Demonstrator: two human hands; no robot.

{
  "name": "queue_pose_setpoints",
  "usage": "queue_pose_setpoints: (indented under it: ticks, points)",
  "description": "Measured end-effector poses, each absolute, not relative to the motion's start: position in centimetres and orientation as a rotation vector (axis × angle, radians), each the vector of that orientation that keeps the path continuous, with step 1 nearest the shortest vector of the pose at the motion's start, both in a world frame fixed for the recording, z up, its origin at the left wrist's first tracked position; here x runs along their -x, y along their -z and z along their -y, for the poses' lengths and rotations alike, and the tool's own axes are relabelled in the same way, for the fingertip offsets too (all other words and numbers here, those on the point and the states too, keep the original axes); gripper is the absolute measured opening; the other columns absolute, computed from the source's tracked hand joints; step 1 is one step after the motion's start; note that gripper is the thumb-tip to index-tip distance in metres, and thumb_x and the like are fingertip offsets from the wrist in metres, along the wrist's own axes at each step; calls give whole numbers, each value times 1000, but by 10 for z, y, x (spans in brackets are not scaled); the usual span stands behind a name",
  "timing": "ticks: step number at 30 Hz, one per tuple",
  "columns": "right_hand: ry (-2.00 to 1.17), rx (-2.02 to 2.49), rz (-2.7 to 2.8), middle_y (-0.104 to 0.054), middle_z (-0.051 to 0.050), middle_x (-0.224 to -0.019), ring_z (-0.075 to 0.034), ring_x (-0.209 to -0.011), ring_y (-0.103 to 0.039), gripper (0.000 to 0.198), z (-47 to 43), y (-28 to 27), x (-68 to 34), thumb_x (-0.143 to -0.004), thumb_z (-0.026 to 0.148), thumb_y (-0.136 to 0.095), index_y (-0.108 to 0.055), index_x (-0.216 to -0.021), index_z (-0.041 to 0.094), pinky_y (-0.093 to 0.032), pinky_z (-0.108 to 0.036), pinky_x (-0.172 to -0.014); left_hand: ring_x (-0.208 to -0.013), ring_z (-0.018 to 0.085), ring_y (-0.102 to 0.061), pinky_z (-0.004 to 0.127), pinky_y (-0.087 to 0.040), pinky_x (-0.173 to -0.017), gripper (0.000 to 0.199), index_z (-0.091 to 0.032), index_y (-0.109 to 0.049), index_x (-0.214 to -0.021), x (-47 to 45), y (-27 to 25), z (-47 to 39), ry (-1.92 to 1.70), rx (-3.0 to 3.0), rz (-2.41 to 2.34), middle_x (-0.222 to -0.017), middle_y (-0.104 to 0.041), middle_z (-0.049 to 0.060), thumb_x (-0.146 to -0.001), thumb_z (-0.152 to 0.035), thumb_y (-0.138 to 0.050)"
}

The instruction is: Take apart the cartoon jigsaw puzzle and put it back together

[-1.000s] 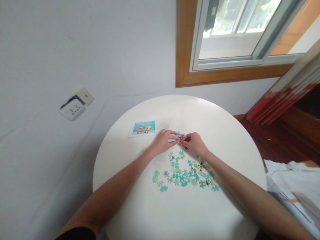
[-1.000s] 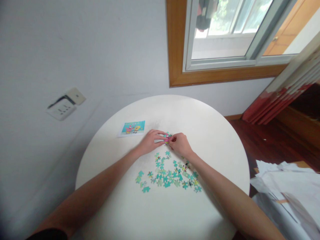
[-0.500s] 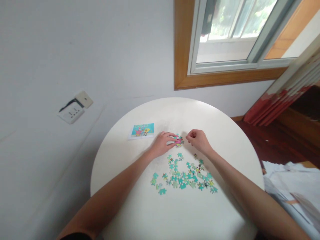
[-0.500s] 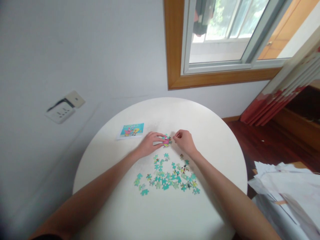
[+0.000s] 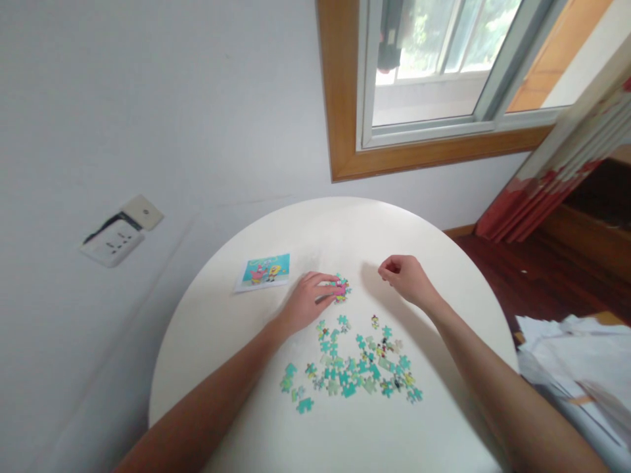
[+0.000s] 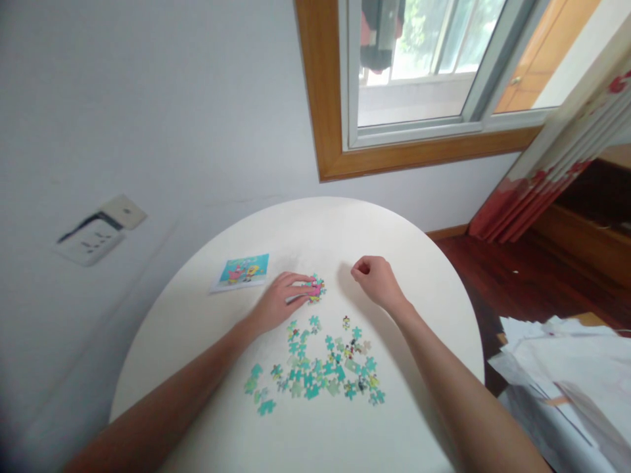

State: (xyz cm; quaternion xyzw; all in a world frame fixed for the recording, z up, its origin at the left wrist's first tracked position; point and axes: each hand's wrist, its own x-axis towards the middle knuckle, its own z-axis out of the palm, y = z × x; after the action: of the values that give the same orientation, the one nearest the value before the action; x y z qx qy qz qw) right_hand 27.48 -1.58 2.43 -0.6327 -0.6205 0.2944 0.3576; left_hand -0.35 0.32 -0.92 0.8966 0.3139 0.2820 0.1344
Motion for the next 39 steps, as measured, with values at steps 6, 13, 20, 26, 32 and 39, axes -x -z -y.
queue_pose_setpoints:
  ticks: [6,13,20,26,32,39]
  points:
    - [-732,1740,1871,-70,-3,-72,-14,-64,-60,11,25,-33,-277,-77,20,-61,-71,-74,18,-39,-26,-61,-120,22,-57,43,-46,-102,20,-32,-74,-109,0,14,-4,-728,-2636,-759,-125,-66,4,-92,-28,-64]
    - [-757,1738,2296,-71,-3,-81,-14,-69,-58,8,49,-47,-265,-73,16,-67,-72,-78,21,-34,-26,-61,-119,22,-58,42,-48,-101,21,-32,-74,-110,3,17,-7,-722,-2617,-755,-124,-67,4,-93,-28,-63]
    - [-712,1616,2554,-68,-5,-86,-14,-71,-55,16,57,-47,-251,-71,10,-64,-70,-82,20,-31,-26,-60,-119,22,-58,43,-49,-101,19,-31,-74,-108,11,15,-5,-708,-2611,-754,-124,-67,3,-93,-29,-63]
    - [-721,1666,2551,-66,-4,-83,-14,-70,-53,12,53,-39,-249,-72,11,-66,-68,-80,19,-30,-26,-59,-117,22,-59,43,-49,-101,22,-26,-72,-112,9,14,-4,-744,-2581,-751,-121,-68,6,-92,-26,-63]
    - [-572,1600,2534,-67,-6,-94,-17,-84,-59,13,57,-41,-239,-76,14,-69,-68,-89,19,-36,-26,-68,-113,20,-60,42,-49,-99,21,-27,-71,-111,8,14,-4,-793,-2556,-779,-117,-68,5,-91,-25,-64]
    - [-638,1218,2645,-66,-6,-100,-17,-92,-60,4,68,-29,-204,-84,15,-64,-66,-86,18,-40,-26,-78,-114,21,-59,42,-48,-101,19,-26,-72,-105,8,16,-3,-775,-2540,-791,-117,-68,4,-88,-18,-68]
